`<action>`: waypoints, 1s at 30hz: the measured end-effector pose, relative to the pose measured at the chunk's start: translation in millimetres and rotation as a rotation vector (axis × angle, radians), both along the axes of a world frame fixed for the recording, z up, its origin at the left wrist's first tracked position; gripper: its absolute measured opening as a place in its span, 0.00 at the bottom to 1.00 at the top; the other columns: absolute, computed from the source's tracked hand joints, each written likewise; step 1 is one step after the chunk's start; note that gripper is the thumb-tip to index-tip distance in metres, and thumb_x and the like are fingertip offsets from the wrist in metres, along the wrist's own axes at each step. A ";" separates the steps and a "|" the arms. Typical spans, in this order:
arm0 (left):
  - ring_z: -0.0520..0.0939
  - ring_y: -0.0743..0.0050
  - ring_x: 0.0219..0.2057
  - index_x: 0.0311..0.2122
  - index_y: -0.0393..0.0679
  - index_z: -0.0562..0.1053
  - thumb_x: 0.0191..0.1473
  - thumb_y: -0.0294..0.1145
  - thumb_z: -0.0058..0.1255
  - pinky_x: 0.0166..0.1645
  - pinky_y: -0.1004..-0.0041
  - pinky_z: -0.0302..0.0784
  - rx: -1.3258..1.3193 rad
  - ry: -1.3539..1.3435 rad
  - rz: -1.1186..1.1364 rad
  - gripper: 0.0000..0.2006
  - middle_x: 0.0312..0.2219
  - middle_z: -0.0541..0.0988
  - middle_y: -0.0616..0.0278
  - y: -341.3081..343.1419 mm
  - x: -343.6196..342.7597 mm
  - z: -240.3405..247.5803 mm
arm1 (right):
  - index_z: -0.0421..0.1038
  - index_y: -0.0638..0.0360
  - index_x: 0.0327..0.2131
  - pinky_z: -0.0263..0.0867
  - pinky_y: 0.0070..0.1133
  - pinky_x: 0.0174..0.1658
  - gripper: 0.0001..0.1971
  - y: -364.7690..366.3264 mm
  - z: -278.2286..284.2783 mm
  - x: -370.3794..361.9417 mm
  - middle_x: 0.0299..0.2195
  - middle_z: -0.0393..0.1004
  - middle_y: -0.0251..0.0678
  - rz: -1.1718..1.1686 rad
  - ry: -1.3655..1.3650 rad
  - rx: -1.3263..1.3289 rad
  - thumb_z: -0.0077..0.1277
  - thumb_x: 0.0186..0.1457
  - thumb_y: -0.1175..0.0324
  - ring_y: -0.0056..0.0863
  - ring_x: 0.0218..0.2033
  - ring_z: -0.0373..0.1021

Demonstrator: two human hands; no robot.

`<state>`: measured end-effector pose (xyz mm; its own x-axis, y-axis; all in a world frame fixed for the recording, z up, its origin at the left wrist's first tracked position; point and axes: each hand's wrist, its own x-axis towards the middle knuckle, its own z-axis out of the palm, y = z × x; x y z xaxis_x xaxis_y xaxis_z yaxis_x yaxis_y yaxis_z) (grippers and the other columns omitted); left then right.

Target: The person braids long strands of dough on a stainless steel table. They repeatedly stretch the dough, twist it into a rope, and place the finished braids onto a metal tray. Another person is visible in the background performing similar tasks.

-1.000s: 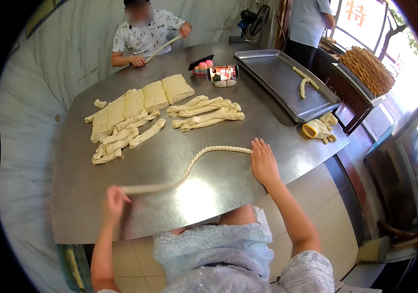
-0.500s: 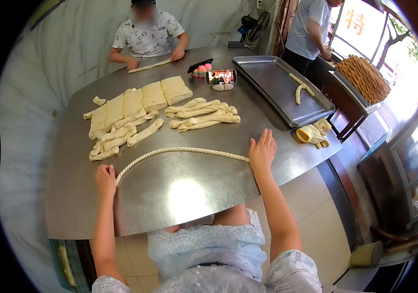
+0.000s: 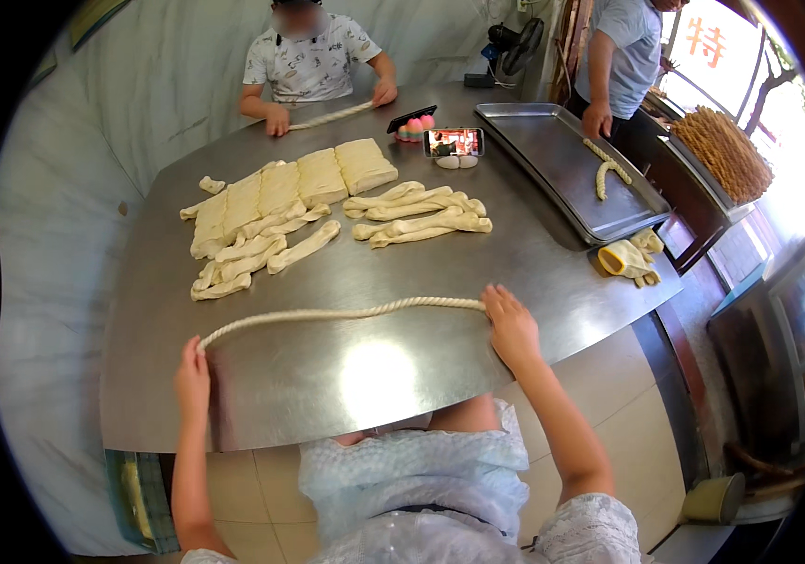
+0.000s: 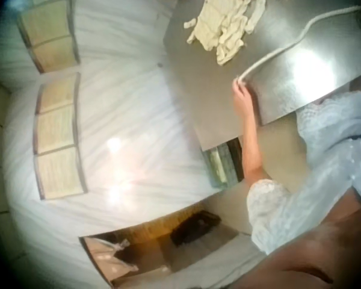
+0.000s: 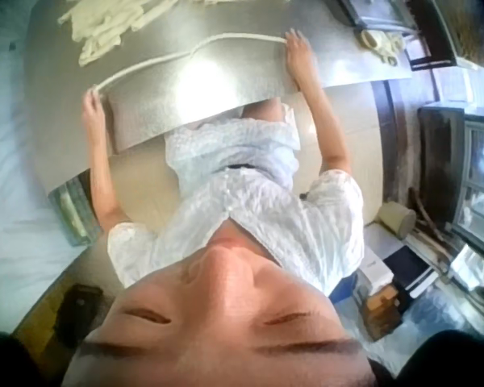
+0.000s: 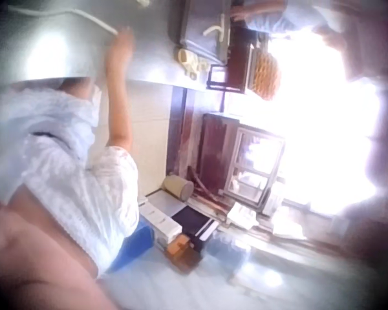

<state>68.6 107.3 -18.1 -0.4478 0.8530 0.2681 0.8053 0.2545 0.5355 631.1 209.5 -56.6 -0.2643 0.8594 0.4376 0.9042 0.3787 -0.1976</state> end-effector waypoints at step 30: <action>0.74 0.88 0.27 0.53 0.43 0.67 0.65 0.33 0.50 0.26 0.85 0.68 0.385 -1.290 0.124 0.14 0.35 0.78 0.65 -105.7 2.2 -40.4 | 0.66 0.59 0.55 0.71 0.25 0.38 0.15 -24.7 7.7 -45.0 0.39 0.76 0.40 0.148 1.542 -0.680 0.48 0.65 0.72 0.28 0.37 0.73</action>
<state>70.7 1.6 -58.5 -0.6279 0.7555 -0.1871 -0.3384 -0.0485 0.9398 586.1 184.8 -48.9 -0.0647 0.9958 -0.0652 -0.3048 -0.0819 -0.9489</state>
